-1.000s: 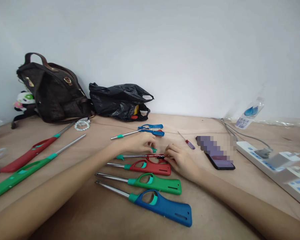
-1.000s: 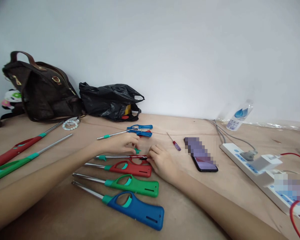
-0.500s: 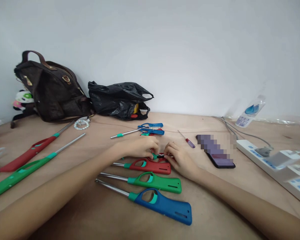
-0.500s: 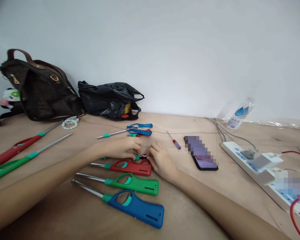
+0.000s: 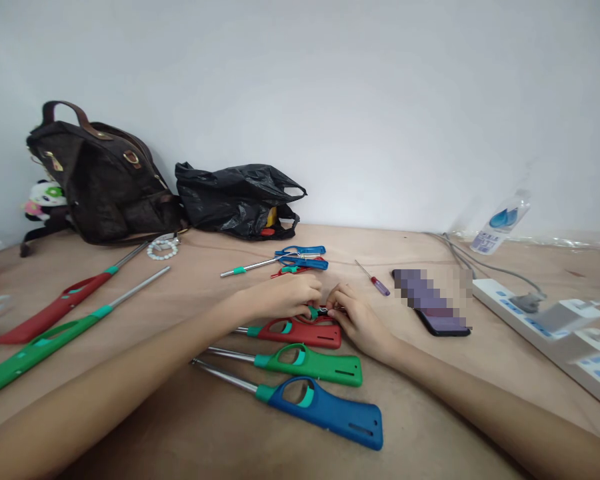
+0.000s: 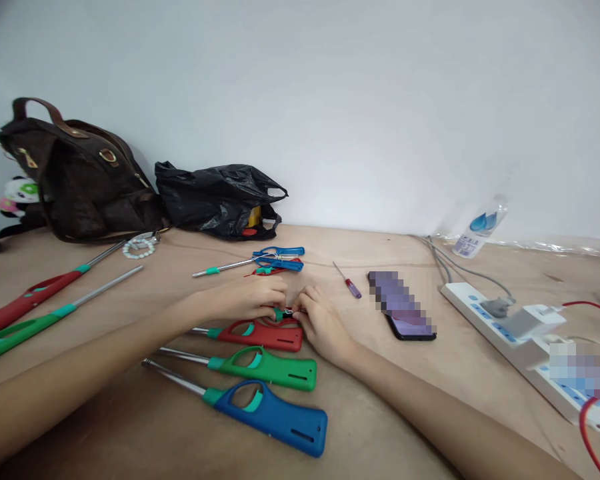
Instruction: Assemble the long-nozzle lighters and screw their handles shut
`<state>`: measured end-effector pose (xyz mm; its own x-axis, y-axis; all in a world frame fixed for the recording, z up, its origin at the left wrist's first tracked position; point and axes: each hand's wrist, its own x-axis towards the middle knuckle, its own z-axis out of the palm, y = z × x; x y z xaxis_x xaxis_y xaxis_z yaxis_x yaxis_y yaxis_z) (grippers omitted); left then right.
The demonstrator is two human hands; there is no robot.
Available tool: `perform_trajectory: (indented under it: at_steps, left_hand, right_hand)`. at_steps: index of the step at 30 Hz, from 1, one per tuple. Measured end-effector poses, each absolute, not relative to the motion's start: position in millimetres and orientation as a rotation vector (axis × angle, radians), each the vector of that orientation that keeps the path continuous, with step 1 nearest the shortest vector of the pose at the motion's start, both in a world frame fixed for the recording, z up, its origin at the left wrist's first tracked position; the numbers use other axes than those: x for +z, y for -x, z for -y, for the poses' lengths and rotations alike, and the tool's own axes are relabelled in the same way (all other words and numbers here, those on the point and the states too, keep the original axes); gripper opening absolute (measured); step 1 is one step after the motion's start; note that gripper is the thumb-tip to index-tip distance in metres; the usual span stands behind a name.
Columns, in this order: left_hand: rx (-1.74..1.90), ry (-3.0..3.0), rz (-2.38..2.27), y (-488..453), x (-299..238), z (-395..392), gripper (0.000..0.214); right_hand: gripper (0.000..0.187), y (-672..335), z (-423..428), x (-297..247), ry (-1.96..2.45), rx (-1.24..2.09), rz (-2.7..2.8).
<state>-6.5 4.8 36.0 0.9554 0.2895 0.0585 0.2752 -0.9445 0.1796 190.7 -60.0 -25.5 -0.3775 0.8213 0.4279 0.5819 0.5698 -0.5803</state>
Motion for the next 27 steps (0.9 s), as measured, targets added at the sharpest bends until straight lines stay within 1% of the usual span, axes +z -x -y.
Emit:
perform_trajectory:
  at_steps: [10, 18, 23, 27]
  left_hand:
    - [0.139, -3.06, -0.283, 4.8, 36.7, -3.5, 0.014]
    - [0.194, -3.065, -0.304, 5.8, 36.6, -3.9, 0.013]
    - [0.174, -3.101, -0.241, 5.2, 39.6, -2.4, 0.014]
    - [0.152, -3.109, -0.283, 5.1, 42.9, -0.8, 0.012]
  right_hand:
    - [0.017, -188.6, 61.7, -23.7, 1.104, 0.391, 2.118]
    - [0.016, -190.0, 60.4, -26.5, 1.085, 0.345, 2.123]
    - [0.016, -189.5, 60.6, -26.7, 1.084, 0.358, 2.117]
    - [0.016, -189.4, 60.9, -27.0, 1.076, 0.355, 2.108]
